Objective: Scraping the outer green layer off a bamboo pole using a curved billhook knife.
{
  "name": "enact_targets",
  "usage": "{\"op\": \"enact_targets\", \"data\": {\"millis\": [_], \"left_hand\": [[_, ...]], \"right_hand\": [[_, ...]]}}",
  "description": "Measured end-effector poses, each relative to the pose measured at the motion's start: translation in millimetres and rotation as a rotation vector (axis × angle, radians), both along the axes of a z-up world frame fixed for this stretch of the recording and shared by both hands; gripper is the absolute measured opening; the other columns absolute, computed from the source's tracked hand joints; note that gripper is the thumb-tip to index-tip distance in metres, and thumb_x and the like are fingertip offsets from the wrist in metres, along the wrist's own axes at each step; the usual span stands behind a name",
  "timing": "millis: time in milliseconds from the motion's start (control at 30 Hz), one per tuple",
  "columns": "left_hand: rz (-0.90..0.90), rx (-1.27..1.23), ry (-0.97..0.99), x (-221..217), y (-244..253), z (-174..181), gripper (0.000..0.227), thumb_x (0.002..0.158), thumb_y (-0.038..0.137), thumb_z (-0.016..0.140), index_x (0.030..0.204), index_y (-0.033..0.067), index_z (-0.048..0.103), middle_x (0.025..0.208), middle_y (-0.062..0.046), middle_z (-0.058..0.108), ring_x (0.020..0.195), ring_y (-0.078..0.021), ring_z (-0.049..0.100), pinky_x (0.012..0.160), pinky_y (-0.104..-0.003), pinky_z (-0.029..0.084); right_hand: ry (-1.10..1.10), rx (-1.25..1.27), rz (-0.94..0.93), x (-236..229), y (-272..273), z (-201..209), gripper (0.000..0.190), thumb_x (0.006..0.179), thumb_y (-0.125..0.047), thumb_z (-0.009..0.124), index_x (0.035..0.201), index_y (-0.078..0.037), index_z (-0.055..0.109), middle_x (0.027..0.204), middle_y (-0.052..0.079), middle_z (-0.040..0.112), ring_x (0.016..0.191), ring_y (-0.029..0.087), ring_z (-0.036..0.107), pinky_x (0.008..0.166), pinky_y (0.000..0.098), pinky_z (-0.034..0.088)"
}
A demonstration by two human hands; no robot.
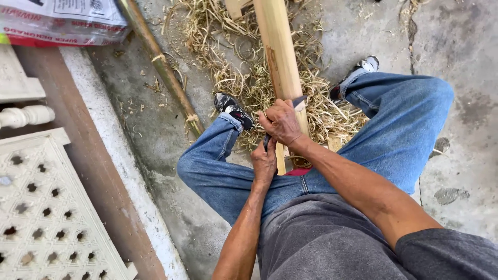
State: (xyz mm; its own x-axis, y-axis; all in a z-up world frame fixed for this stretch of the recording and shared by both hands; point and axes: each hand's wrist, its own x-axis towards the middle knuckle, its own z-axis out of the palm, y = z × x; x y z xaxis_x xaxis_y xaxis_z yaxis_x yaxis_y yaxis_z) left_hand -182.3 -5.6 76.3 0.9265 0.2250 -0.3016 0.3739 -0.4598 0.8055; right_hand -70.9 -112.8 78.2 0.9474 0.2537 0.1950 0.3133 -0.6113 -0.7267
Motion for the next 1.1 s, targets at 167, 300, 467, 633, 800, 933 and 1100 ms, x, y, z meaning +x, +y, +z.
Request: {"op": "enact_targets", "data": {"millis": [167, 300, 467, 633, 800, 933, 1100], "left_hand": [[-0.041, 0.031, -0.079, 3.4, -2.7, 10.2, 0.036, 0.104, 0.031, 0.062, 0.093, -0.0031, 0.068, 0.061, -0.014, 0.063, 0.049, -0.0183, 0.063, 0.048, -0.04, 0.048], [-0.012, -0.053, -0.062, -14.2, 0.8, 11.9, 0.03, 0.103, 0.026, 0.06, 0.097, -0.0026, 0.069, 0.066, -0.016, 0.068, 0.055, -0.0203, 0.067, 0.05, -0.041, 0.051], [-0.045, -0.018, -0.074, -24.5, 0.1, 20.2, 0.032, 0.104, 0.027, 0.062, 0.095, -0.0024, 0.07, 0.069, -0.02, 0.066, 0.058, -0.0307, 0.068, 0.054, -0.044, 0.049], [0.004, 0.047, -0.061, -2.8, -12.8, 8.6, 0.035, 0.106, 0.031, 0.059, 0.097, -0.0006, 0.07, 0.071, -0.021, 0.066, 0.059, -0.0337, 0.071, 0.054, -0.045, 0.05], [-0.053, 0.052, -0.149, 7.2, -21.2, 7.5, 0.036, 0.108, 0.03, 0.057, 0.098, -0.0024, 0.068, 0.073, -0.021, 0.068, 0.062, -0.0347, 0.071, 0.056, -0.045, 0.052], [-0.052, 0.062, -0.198, 6.9, -22.0, 6.6, 0.037, 0.109, 0.029, 0.054, 0.101, -0.0039, 0.068, 0.075, -0.02, 0.07, 0.065, -0.0308, 0.073, 0.056, -0.044, 0.053], [-0.044, 0.02, 0.057, 3.5, -21.6, 12.1, 0.038, 0.106, 0.032, 0.052, 0.098, -0.0011, 0.068, 0.069, -0.016, 0.07, 0.057, -0.025, 0.071, 0.053, -0.042, 0.054]], "right_hand": [[0.05, -0.002, 0.027, -0.6, -1.4, -5.8, 0.043, 0.098, -0.022, 0.068, 0.06, -0.009, 0.054, 0.059, 0.006, 0.055, 0.067, 0.023, 0.045, 0.075, 0.0417, 0.037], [0.106, -0.071, 0.049, -23.4, -3.4, -15.8, 0.046, 0.101, -0.023, 0.064, 0.058, -0.011, 0.054, 0.056, 0.007, 0.049, 0.065, 0.023, 0.043, 0.075, 0.0417, 0.036], [0.018, 0.013, 0.04, -32.6, -7.8, -5.6, 0.042, 0.1, -0.022, 0.065, 0.062, -0.01, 0.054, 0.061, 0.008, 0.049, 0.071, 0.025, 0.046, 0.075, 0.043, 0.036], [0.0, 0.05, 0.001, -4.1, -7.0, -0.7, 0.044, 0.097, -0.021, 0.069, 0.058, -0.009, 0.052, 0.059, 0.008, 0.051, 0.067, 0.027, 0.048, 0.076, 0.0432, 0.037], [-0.004, 0.049, -0.031, 4.0, -14.2, -12.8, 0.045, 0.096, -0.019, 0.071, 0.057, -0.009, 0.051, 0.057, 0.008, 0.05, 0.065, 0.027, 0.047, 0.073, 0.0434, 0.036], [-0.036, 0.054, -0.042, -0.2, -12.1, -13.6, 0.045, 0.095, -0.018, 0.071, 0.057, -0.009, 0.049, 0.057, 0.007, 0.049, 0.065, 0.027, 0.047, 0.073, 0.0434, 0.037], [-0.008, 0.014, -0.019, -2.0, -14.9, -10.3, 0.044, 0.096, -0.016, 0.07, 0.058, -0.01, 0.049, 0.057, 0.006, 0.049, 0.064, 0.026, 0.046, 0.074, 0.0431, 0.037]]}}
